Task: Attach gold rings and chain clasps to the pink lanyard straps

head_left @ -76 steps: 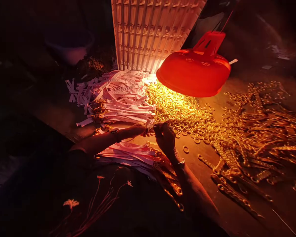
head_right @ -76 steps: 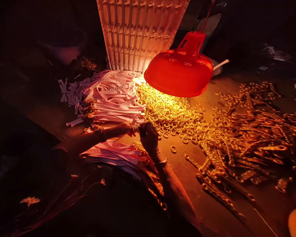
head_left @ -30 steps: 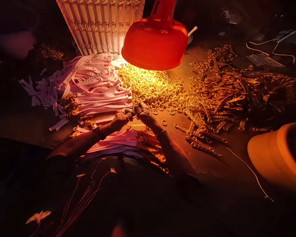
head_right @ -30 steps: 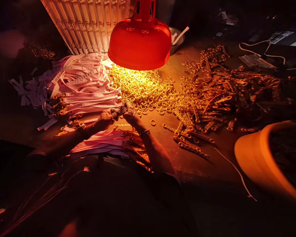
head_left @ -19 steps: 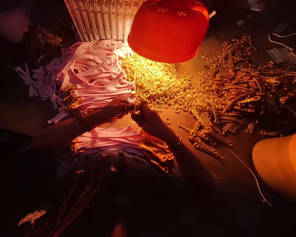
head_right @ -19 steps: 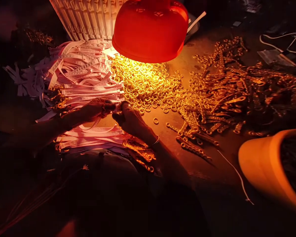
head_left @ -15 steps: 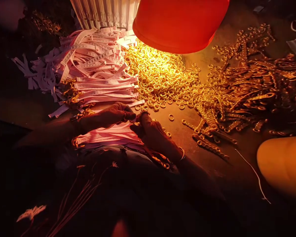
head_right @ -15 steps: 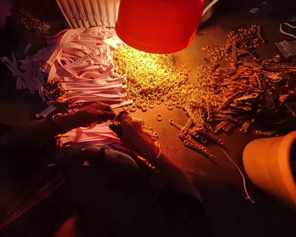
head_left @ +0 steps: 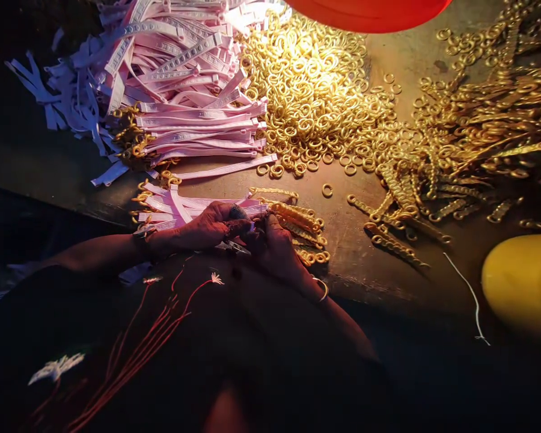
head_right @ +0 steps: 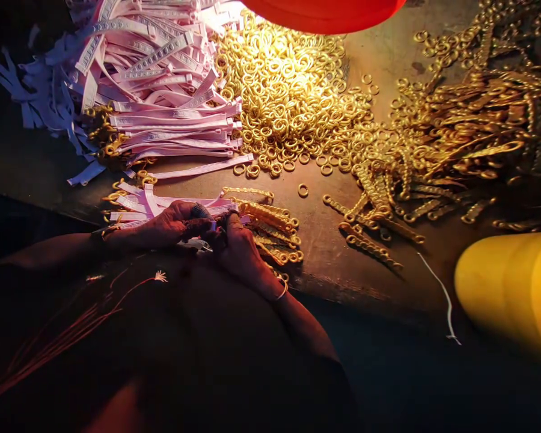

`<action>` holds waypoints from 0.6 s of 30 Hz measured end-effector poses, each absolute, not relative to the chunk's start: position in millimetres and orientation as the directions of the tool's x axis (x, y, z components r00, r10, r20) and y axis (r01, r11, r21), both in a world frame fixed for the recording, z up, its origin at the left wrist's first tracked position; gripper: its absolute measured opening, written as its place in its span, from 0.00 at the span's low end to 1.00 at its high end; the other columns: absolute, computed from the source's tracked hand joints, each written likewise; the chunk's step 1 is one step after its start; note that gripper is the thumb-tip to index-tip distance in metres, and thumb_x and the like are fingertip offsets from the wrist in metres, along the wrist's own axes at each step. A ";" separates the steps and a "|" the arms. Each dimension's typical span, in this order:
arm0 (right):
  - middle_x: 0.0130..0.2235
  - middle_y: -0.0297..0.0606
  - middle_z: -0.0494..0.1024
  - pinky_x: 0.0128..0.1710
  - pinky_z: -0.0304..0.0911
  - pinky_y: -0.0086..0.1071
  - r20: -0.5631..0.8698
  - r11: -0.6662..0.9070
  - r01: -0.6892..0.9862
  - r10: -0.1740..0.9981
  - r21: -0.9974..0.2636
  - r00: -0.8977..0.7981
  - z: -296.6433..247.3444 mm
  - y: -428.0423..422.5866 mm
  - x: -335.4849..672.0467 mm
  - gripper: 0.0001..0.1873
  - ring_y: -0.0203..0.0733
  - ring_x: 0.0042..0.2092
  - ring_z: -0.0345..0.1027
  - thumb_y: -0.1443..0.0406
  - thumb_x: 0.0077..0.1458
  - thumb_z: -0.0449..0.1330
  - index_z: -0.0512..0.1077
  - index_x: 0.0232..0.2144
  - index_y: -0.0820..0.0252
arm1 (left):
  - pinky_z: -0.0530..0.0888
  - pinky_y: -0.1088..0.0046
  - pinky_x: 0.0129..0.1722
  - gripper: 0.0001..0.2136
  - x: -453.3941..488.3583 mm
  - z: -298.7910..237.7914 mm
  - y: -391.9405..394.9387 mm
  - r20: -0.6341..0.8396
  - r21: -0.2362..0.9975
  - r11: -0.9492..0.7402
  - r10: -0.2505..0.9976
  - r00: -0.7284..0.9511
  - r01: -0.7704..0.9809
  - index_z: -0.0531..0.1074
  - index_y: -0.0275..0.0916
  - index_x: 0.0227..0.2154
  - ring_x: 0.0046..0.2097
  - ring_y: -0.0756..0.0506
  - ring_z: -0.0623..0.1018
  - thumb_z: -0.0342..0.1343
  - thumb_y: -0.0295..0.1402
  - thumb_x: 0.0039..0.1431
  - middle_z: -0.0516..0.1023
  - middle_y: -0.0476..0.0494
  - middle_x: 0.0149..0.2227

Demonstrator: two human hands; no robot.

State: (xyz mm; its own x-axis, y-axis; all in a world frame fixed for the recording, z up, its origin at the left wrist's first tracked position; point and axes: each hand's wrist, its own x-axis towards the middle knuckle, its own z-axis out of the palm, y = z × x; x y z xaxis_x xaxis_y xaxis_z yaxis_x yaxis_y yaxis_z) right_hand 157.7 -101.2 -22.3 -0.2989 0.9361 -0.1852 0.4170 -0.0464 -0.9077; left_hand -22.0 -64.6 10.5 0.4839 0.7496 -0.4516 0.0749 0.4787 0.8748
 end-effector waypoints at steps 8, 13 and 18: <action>0.29 0.32 0.68 0.28 0.51 0.29 -0.202 0.028 0.435 0.857 -0.900 -0.473 -21.5 -95.1 154.8 0.11 0.32 0.28 0.54 0.58 0.61 0.51 0.56 0.32 0.58 | 0.64 0.79 0.23 0.19 -24.8 -15.1 -67.5 -0.494 0.808 0.588 0.664 0.561 0.015 0.73 0.31 0.24 0.22 0.55 0.66 0.66 0.45 0.49 0.70 0.50 0.20; 0.28 0.32 0.67 0.28 0.47 0.28 -0.106 0.184 0.463 0.840 -0.867 -0.532 -32.1 -85.2 157.1 0.12 0.31 0.28 0.52 0.58 0.62 0.51 0.57 0.30 0.59 | 0.64 0.77 0.23 0.22 -16.2 -7.6 -60.3 -0.502 0.818 0.574 0.675 0.540 0.043 0.69 0.32 0.18 0.22 0.54 0.64 0.67 0.48 0.43 0.66 0.51 0.18; 0.27 0.33 0.69 0.27 0.45 0.28 -0.154 0.261 0.605 0.823 -0.752 -0.546 -9.1 -69.3 166.6 0.15 0.31 0.26 0.55 0.54 0.64 0.51 0.64 0.37 0.62 | 0.61 0.78 0.24 0.21 -23.8 3.8 -35.1 -0.528 0.849 0.433 0.661 0.533 0.304 0.69 0.33 0.21 0.23 0.54 0.63 0.61 0.51 0.47 0.66 0.50 0.19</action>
State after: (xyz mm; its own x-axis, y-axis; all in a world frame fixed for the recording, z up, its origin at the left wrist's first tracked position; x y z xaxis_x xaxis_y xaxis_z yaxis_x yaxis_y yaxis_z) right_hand 166.6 -69.3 -9.1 -0.5462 0.8234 -0.1539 0.6050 0.2608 -0.7523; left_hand -23.8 -35.1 3.8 0.5326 0.6613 -0.5283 0.3043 0.4328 0.8485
